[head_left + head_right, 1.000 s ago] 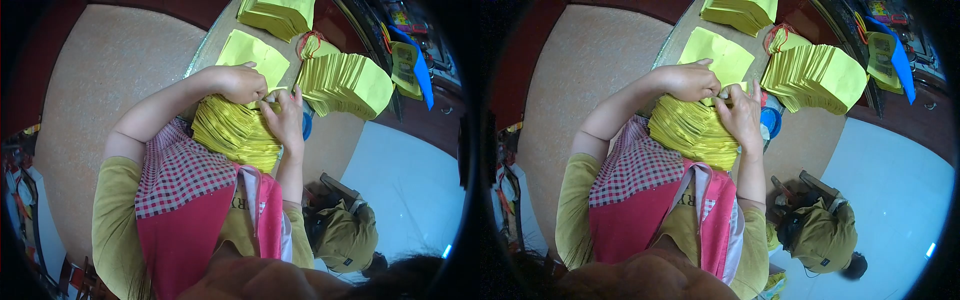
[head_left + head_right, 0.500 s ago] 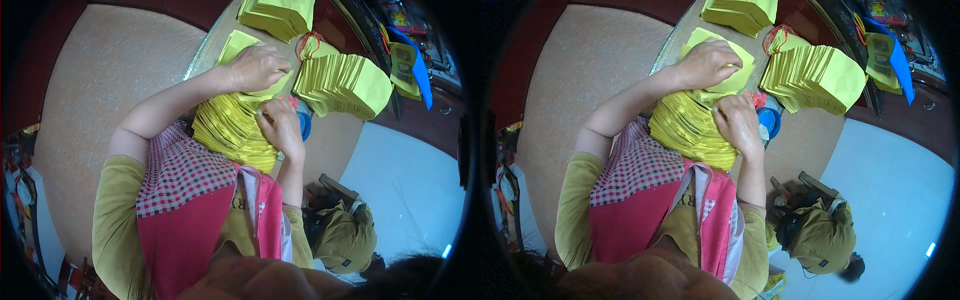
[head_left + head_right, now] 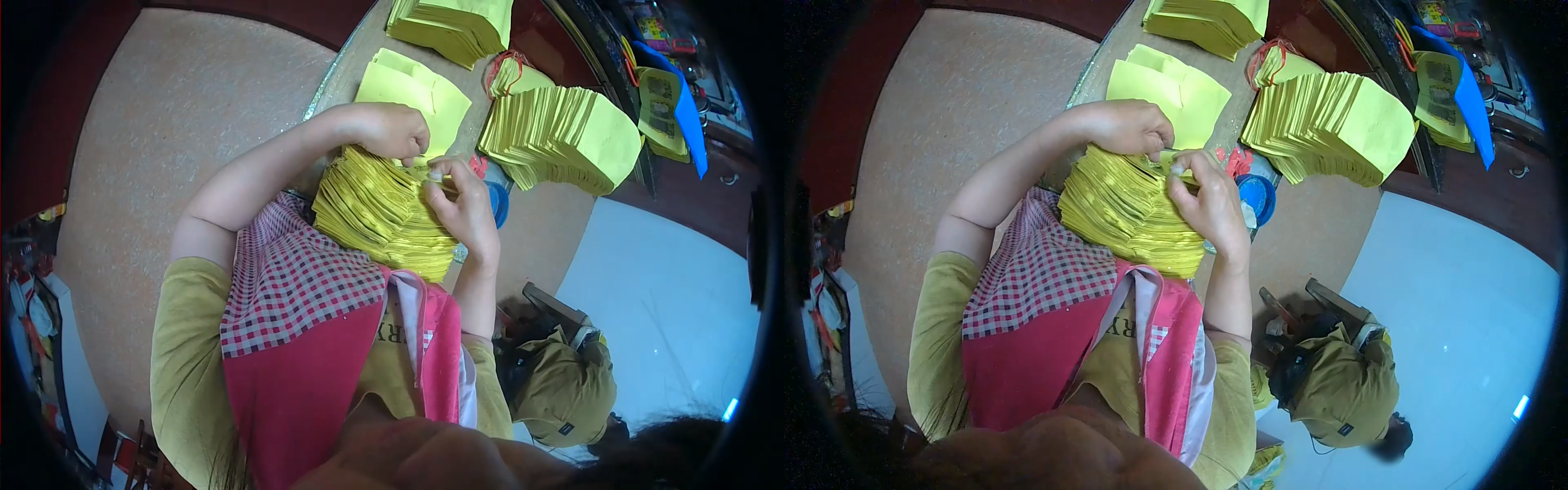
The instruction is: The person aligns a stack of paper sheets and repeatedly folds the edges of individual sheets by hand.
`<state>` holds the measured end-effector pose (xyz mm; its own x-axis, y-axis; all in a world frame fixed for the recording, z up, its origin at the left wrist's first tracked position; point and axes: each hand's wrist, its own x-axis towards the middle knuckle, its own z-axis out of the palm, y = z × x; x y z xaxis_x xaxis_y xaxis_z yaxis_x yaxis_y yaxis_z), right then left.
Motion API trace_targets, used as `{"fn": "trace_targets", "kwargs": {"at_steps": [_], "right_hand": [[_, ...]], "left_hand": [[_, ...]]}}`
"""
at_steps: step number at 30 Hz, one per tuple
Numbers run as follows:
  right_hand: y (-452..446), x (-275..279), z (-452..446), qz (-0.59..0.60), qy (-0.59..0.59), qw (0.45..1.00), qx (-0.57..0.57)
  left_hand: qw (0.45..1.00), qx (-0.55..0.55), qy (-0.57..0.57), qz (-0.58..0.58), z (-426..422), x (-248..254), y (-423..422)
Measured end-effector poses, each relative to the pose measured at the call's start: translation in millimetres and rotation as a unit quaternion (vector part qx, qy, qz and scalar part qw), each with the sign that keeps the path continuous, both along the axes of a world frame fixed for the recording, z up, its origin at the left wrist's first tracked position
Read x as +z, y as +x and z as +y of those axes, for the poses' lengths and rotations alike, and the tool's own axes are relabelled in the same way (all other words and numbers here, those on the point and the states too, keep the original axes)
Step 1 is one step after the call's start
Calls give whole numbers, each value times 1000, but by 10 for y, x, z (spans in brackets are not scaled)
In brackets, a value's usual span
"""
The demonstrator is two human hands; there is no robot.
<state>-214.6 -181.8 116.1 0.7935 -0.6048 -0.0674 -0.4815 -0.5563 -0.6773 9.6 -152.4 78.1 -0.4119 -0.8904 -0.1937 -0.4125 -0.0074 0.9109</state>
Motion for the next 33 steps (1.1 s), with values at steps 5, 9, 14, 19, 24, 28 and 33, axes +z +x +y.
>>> {"fn": "trace_targets", "kwargs": {"at_steps": [5,9,14,19,24,28,33], "right_hand": [[-37,16,-41,56,-91,990,95],[39,112,-85,142,10,988,57],[74,121,-131,53,21,998,-16],[49,-42,-104,-13,-50,999,0],[-7,-35,-22,14,0,999,-37],[65,-91,-153,-38,-48,996,-66],[69,189,-16,-23,-254,967,1]], "left_hand": [[997,27,72,-4,-10,154,29],[992,66,111,-4,16,373,78],[996,-1,-83,-23,15,148,67],[995,-26,-35,-87,-42,30,-35],[996,22,-84,0,18,-135,-24],[999,-10,-8,39,11,44,-67],[998,11,12,68,13,-23,-36]]}}
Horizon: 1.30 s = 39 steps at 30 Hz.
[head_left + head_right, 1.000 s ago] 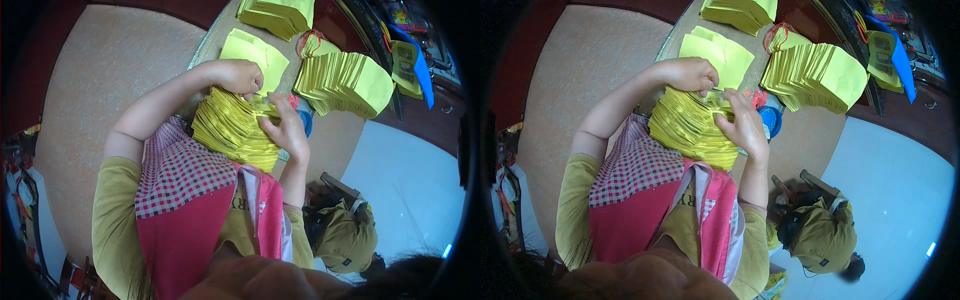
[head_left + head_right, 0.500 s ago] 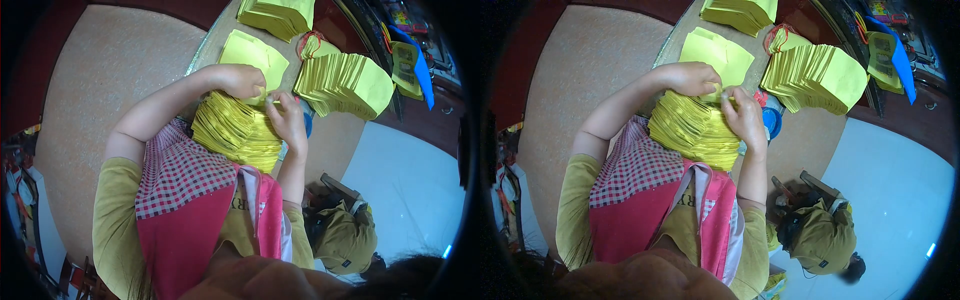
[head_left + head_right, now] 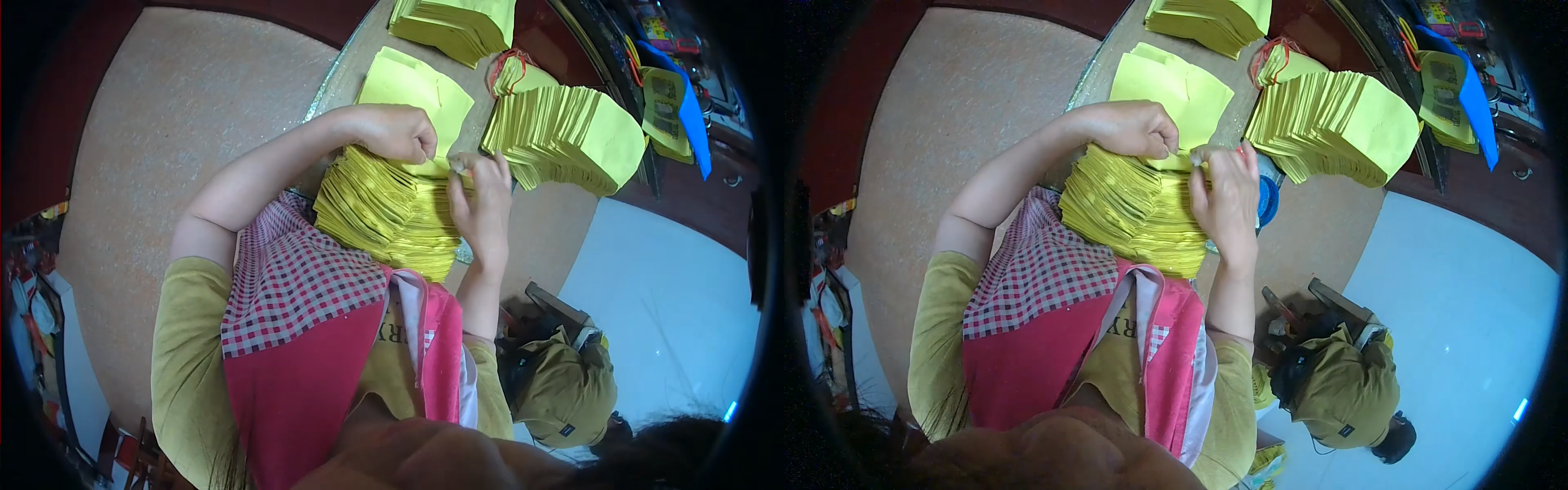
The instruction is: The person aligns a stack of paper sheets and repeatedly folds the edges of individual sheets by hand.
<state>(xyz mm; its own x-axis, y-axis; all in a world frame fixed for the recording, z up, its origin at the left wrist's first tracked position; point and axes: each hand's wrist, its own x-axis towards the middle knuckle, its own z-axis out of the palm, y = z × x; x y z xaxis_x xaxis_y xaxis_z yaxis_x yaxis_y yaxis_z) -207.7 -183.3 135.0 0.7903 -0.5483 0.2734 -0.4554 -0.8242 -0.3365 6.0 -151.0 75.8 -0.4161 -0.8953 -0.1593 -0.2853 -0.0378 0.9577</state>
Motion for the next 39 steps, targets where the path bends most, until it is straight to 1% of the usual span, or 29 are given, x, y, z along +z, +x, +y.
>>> {"fn": "trace_targets", "kwargs": {"at_steps": [1,3,4,5,6,7,8,9,10,11,12,13,15,16,19,20,22,24,27,29,30,31,32,33,35,36,37,38,39], "right_hand": [[1,92,43,7,-5,1000,30],[-22,101,65,16,-13,998,54],[-26,7,56,59,19,995,76],[-39,-94,36,101,50,989,97],[-52,-153,-3,123,90,984,93],[-76,-155,-25,123,89,984,96],[-83,-141,-28,103,154,981,59],[-77,-117,-26,81,218,972,19],[-71,-96,-35,45,213,976,25],[-64,-65,-42,45,212,976,24],[-50,-32,-54,62,217,974,10],[-32,-15,-71,79,221,972,-2],[-10,-177,-115,38,187,982,-3],[-2,-234,-119,-1,153,988,-7],[-33,-171,7,50,187,981,8],[-15,-151,61,41,208,977,-18],[-44,-106,2,37,185,982,-12],[-35,-123,-31,31,163,986,-6],[-1,-230,-116,9,155,986,-57],[-25,-333,-165,-47,260,961,-85],[-32,-283,-151,-46,261,961,-82],[-56,-177,-108,-18,116,992,-39],[-71,-79,-61,8,-34,999,2],[-62,1,-6,8,-34,999,1],[-30,105,105,36,50,997,41],[-13,73,91,78,64,992,70],[-36,-7,60,78,63,993,67],[-71,-121,16,99,90,989,70],[-83,-178,-19,121,117,983,76]], "left_hand": [[1000,-2,1,0,-25,-33,19],[992,50,-99,-57,-106,-88,44],[979,128,-126,-99,-107,3,11],[979,126,-128,-98,-144,0,-15],[911,228,-302,-164,-182,2,-25],[798,322,-460,-222,-194,9,-26],[844,332,-394,-154,-174,19,-26],[844,332,-392,-155,-150,64,25],[936,228,-254,-86,-124,116,88],[988,112,-106,-12,-101,164,142],[996,39,-85,2,-40,214,169],[995,40,-87,1,-22,205,133],[995,-28,-68,-71,0,117,37],[990,-35,-57,-126,-19,96,-15],[991,19,-69,-113,-37,-76,-23],[991,19,-69,-113,-40,-109,-4],[988,13,-118,-95,-25,-132,26],[991,2,-108,-78,-19,-124,10],[995,-16,-71,-70,-40,41,-31],[996,-17,-37,-78,-40,75,-35],[998,-19,-21,-50,-41,55,-22],[1000,-21,-4,-21,-36,43,-8],[1000,-20,-4,-21,-29,65,18],[999,-1,-12,-35,-28,111,48],[999,16,-22,-47,-61,116,51],[981,87,-132,-114,-109,52,45],[942,156,-240,-177,-159,-34,31],[840,269,-403,-244,-217,-178,-16],[839,271,-403,-245,-206,-122,-9]]}}
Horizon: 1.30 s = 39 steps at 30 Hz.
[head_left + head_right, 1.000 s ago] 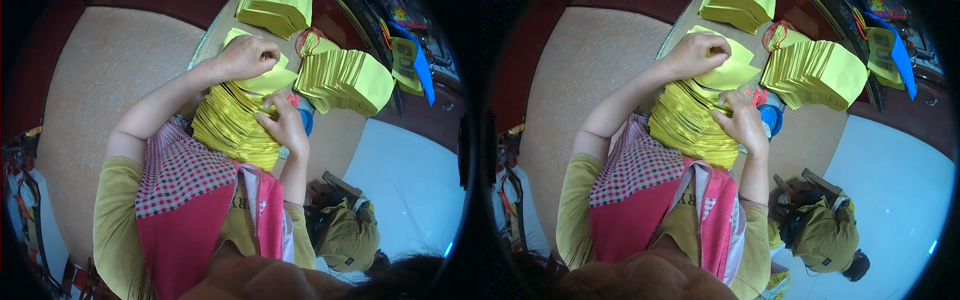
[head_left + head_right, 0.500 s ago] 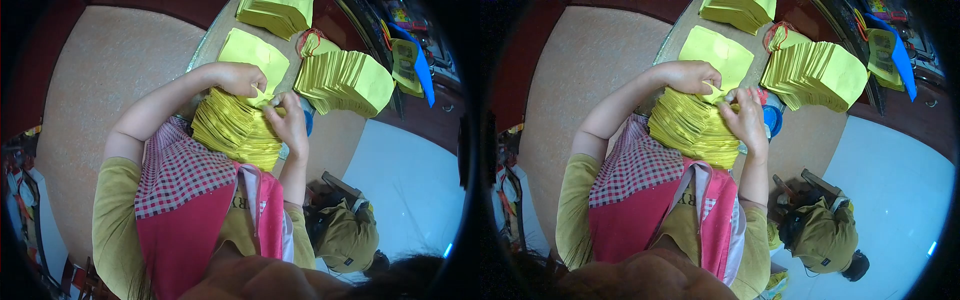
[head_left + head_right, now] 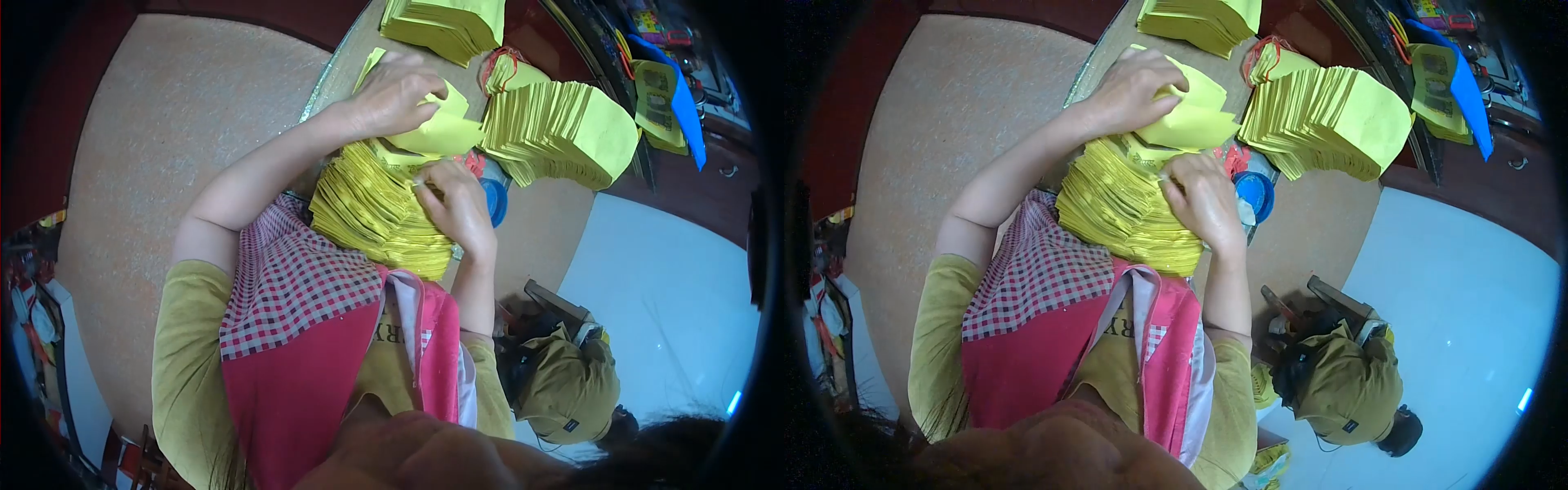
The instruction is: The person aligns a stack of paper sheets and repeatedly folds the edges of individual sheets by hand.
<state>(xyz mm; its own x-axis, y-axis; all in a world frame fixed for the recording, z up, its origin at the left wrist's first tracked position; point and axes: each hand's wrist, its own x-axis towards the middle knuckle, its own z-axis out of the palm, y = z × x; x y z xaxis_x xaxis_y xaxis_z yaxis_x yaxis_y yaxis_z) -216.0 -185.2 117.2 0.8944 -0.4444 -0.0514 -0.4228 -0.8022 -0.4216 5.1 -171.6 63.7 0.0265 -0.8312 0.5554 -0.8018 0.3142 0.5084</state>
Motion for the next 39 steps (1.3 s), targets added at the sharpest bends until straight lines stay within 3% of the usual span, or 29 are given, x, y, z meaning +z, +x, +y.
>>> {"fn": "trace_targets", "kwargs": {"at_steps": [2,3,4,6,8,10,11,14,15,20,23,26,27,28,29,30,31,32,33,34,36,37,39], "right_hand": [[19,78,-2,-11,43,999,-22],[27,107,-2,-27,67,996,-50],[30,147,-12,-43,89,992,-80],[50,152,-58,7,109,990,-94],[77,14,-90,-117,15,990,-79],[98,30,-36,-98,43,991,-80],[92,40,-12,-79,72,991,-82],[65,41,29,-75,-4,997,-29],[57,58,22,-79,18,994,-74],[100,-67,-110,-128,55,983,-122],[34,89,-97,-96,-133,985,-51],[60,333,76,-41,-82,996,1],[51,239,96,-12,-91,996,13],[17,151,73,-12,-93,996,12],[-4,59,32,-4,-78,997,17],[-5,12,6,5,-61,998,24],[4,53,-12,19,36,999,-15],[22,87,-5,18,40,999,-17],[31,128,-10,-18,52,998,-28],[32,161,-21,-55,63,996,-39],[44,170,-63,-36,83,995,-50],[60,135,-85,-56,69,994,-59],[98,-2,-101,-107,68,987,-102]], "left_hand": [[985,-13,72,158,91,223,47],[936,-93,194,279,133,300,94],[936,-94,193,279,160,299,122],[816,-316,357,326,219,282,168],[835,-315,356,276,209,208,70],[878,-243,400,100,130,165,-37],[905,-216,335,147,157,-11,-50],[898,-239,321,182,204,-23,4],[897,-239,324,183,228,24,11],[837,-291,428,175,173,199,-31],[845,-295,387,222,207,134,50],[870,-263,357,213,146,100,56],[956,-156,208,137,82,0,11],[996,-43,48,55,30,-44,-32],[996,58,-63,0,-29,-68,-66],[996,61,-61,0,-19,-26,-59],[994,29,5,105,11,63,-33],[975,-7,72,209,31,167,-1],[930,-100,218,278,74,279,99],[930,-104,217,276,109,292,134],[812,-307,389,308,158,315,190],[809,-345,387,277,179,288,155],[870,-266,383,162,183,281,47]]}}
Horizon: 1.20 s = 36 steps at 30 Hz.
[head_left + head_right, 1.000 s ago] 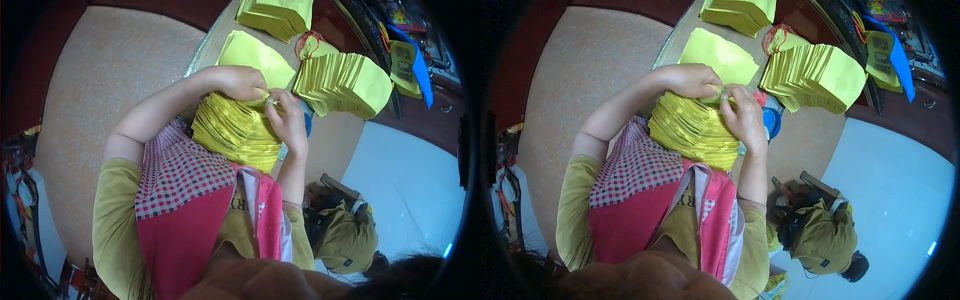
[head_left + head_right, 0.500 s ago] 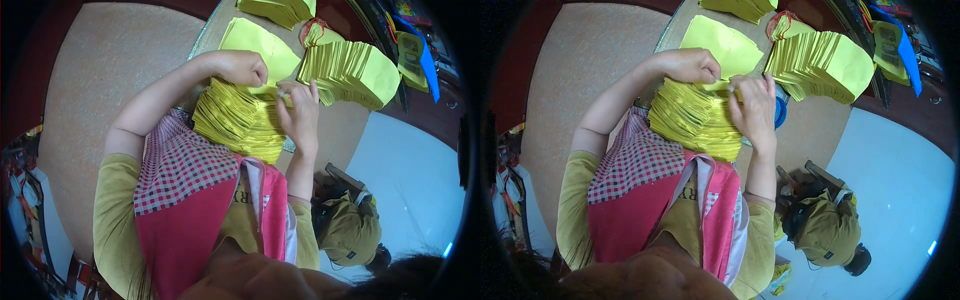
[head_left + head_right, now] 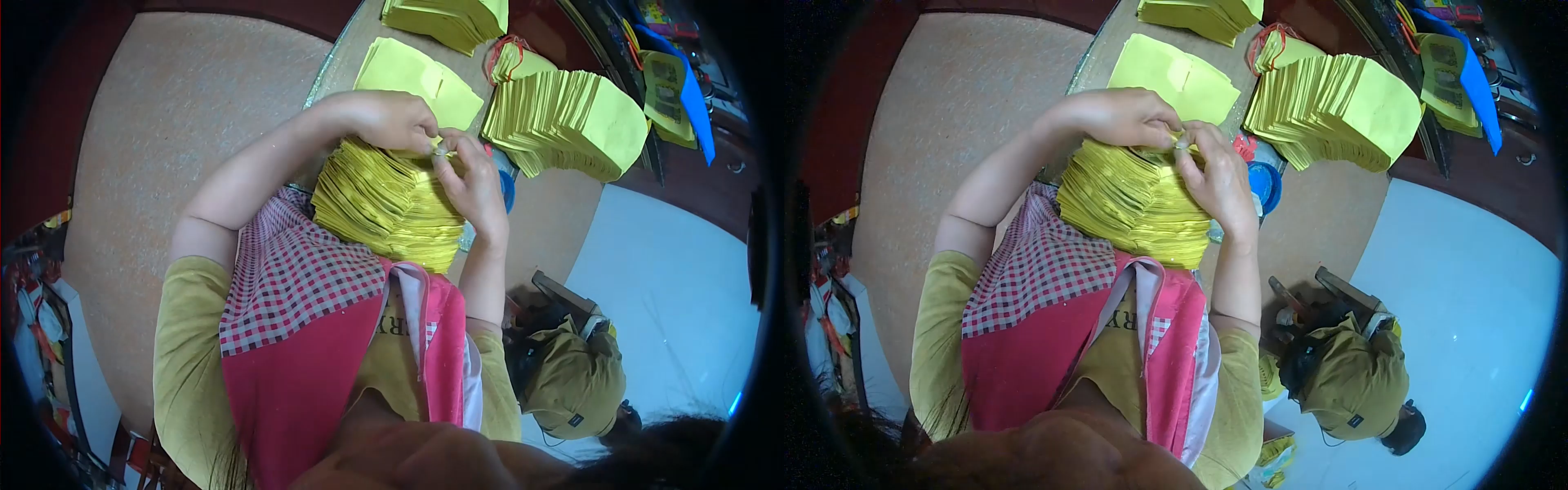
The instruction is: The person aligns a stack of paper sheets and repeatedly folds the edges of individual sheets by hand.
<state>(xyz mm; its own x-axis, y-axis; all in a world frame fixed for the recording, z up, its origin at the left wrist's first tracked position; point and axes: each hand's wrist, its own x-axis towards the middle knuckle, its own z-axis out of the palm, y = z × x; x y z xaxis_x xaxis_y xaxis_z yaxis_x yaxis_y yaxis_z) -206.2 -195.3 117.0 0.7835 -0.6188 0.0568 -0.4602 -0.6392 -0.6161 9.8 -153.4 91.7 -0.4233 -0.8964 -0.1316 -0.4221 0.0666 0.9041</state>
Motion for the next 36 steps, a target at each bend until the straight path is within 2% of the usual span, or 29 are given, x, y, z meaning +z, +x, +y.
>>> {"fn": "trace_targets", "kwargs": {"at_steps": [1,2,5,7,8,10,12,14,17,19,20,21,22,23,25,26,27,28,30,31,32,33,35,36], "right_hand": [[-11,-20,5,1,0,1000,2],[-22,-16,32,12,-10,1000,14],[-25,29,117,42,-11,999,22],[-58,12,74,21,-99,994,35],[-42,11,45,9,-85,996,16],[14,-33,-8,-1,-80,997,14],[18,-19,-22,-9,-76,997,13],[-33,66,2,9,-166,986,15],[-90,343,138,22,-206,975,74],[-90,289,204,59,-176,979,88],[-95,150,205,80,-175,975,111],[-91,90,210,101,-174,970,134],[-83,131,185,139,-181,964,138],[-81,159,160,138,-180,964,142],[-97,195,133,92,-14,993,75],[-77,223,127,58,6,996,60],[-80,219,114,58,6,997,57],[-77,217,94,72,0,996,46],[-46,161,49,84,-6,996,37],[-34,78,27,43,-15,999,20],[-28,33,25,3,-23,1000,2],[-30,31,43,3,-23,1000,1],[-46,35,98,27,10,999,38],[-39,67,129,45,-33,997,53]], "left_hand": [[997,21,-26,-64,-10,-47,-52],[997,23,-25,-63,-14,-67,-42],[999,35,-4,-14,-21,-114,1],[999,25,-19,-16,30,-121,-4],[999,25,-19,-16,39,-87,-23],[997,-44,58,-14,29,34,-52],[999,-31,36,2,16,-3,-52],[1000,-12,18,19,12,-73,-27],[998,-7,11,61,-13,-172,27],[996,71,-60,-6,-86,-181,17],[980,131,-139,-59,-124,-168,-4],[980,130,-140,-59,-169,-174,-31],[915,233,-311,-106,-215,-202,-48],[809,327,-465,-149,-223,-222,-46],[823,323,-448,-137,-172,-130,16],[929,241,-282,-12,-133,-66,66],[978,144,-98,114,-96,-12,112],[988,48,-82,121,-74,-2,152],[995,17,-46,93,18,55,82],[998,-13,-8,65,57,77,59],[999,-19,26,11,11,75,-5],[999,-20,26,11,-6,-21,-34],[998,43,-45,-19,-55,-233,-68],[998,41,-45,-19,-43,-222,-59]]}}
